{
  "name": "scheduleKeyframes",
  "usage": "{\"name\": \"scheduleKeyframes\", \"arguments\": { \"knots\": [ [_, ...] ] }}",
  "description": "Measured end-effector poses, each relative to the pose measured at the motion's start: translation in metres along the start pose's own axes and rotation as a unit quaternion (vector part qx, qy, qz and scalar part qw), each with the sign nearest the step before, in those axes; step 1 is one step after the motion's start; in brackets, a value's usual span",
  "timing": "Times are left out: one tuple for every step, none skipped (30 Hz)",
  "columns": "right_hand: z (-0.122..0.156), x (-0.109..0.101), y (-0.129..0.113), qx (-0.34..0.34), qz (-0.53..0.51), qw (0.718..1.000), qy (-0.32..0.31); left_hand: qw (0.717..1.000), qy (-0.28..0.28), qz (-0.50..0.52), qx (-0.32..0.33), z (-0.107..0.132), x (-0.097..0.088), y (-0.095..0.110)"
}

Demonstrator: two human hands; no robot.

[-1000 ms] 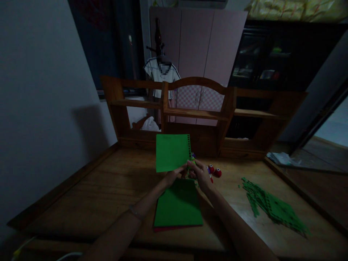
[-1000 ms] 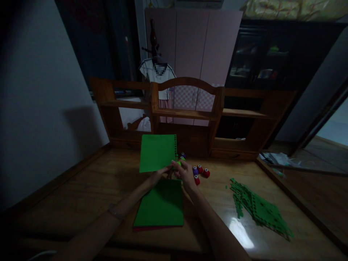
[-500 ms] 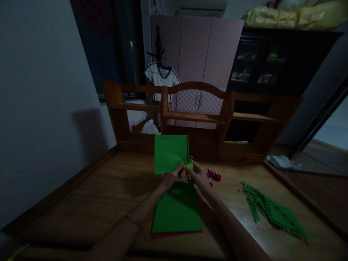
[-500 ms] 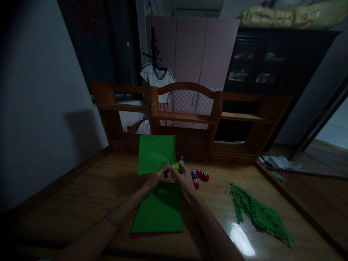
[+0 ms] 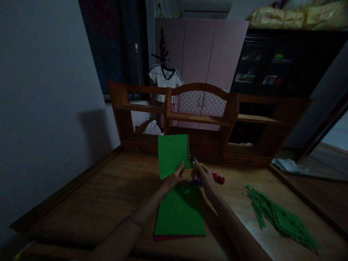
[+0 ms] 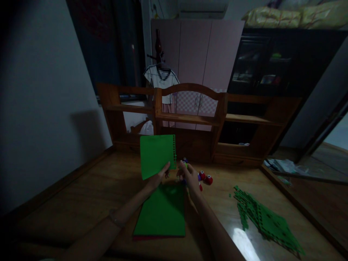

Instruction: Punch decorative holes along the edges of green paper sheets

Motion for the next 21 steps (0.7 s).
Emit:
{"name": "scheduleKeyframes", "arguments": {
  "knots": [
    [-0.001,-0.003,0.001,0.009,-0.013,1.000,0.010,1.000,0.008,-0.003,0.000,-0.001,-0.001,-0.002],
    [-0.002,-0.006,0.002,0.018,-0.025,0.999,0.022,1.000,0.003,-0.004,-0.004,-0.002,0.000,-0.005],
    [-0.002,-0.008,0.004,0.026,-0.035,0.998,0.035,1.000,-0.007,-0.004,-0.009,-0.003,0.002,-0.008],
    [-0.003,-0.011,0.006,0.034,-0.042,0.997,0.047,1.000,-0.018,-0.002,-0.013,-0.004,0.003,-0.010],
    [-0.004,-0.012,0.009,0.040,-0.047,0.997,0.056,1.000,-0.028,0.000,-0.014,-0.004,0.005,-0.011],
    [-0.004,-0.013,0.010,0.043,-0.052,0.996,0.060,0.999,-0.037,0.001,-0.012,-0.005,0.006,-0.012],
    [-0.005,-0.013,0.012,0.045,-0.056,0.996,0.060,0.999,-0.042,0.003,-0.007,-0.005,0.006,-0.012],
    [-0.006,-0.013,0.014,0.048,-0.058,0.996,0.057,0.999,-0.045,0.004,0.000,-0.004,0.006,-0.012],
    [-0.007,-0.012,0.016,0.053,-0.057,0.996,0.051,0.999,-0.043,0.007,0.006,-0.004,0.006,-0.011],
    [-0.007,-0.011,0.018,0.063,-0.053,0.996,0.042,0.999,-0.039,0.010,0.010,-0.003,0.006,-0.010],
    [-0.008,-0.010,0.020,0.076,-0.049,0.995,0.031,0.999,-0.035,0.013,0.012,-0.003,0.005,-0.008],
    [-0.009,-0.009,0.022,0.091,-0.044,0.995,0.022,0.999,-0.030,0.016,0.012,-0.002,0.005,-0.007],
    [-0.009,-0.008,0.024,0.104,-0.041,0.994,0.013,0.999,-0.029,0.018,0.009,-0.001,0.005,-0.006],
    [-0.009,-0.007,0.026,0.115,-0.040,0.993,0.004,0.999,-0.031,0.020,0.004,-0.001,0.005,-0.005],
    [-0.010,-0.007,0.027,0.122,-0.041,0.992,-0.001,0.999,-0.035,0.024,-0.002,0.000,0.006,-0.004],
    [-0.010,-0.007,0.028,0.125,-0.044,0.991,-0.003,0.999,-0.041,0.031,-0.008,0.000,0.007,-0.002],
    [-0.010,-0.007,0.028,0.124,-0.049,0.991,-0.003,0.998,-0.047,0.039,-0.013,0.001,0.008,-0.001],
    [-0.010,-0.007,0.028,0.121,-0.055,0.991,-0.004,0.997,-0.053,0.045,-0.017,0.001,0.010,0.000],
    [-0.011,-0.008,0.028,0.117,-0.063,0.991,-0.003,0.997,-0.058,0.049,-0.021,0.001,0.011,0.001],
    [-0.011,-0.008,0.028,0.113,-0.071,0.991,0.000,0.997,-0.060,0.049,-0.026,0.000,0.011,0.001],
    [-0.011,-0.008,0.028,0.110,-0.078,0.991,0.003,0.997,-0.060,0.045,-0.031,0.000,0.011,0.000]
  ]
}}
Point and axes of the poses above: each hand's wrist, its own z-axis away from the middle knuckle, its own x-axis out of the palm, y = z × x, the point moved 6 cm from there along -z, towards the middle knuckle, and after that the axes turned 2 degrees about z, right-handed, at the moved point
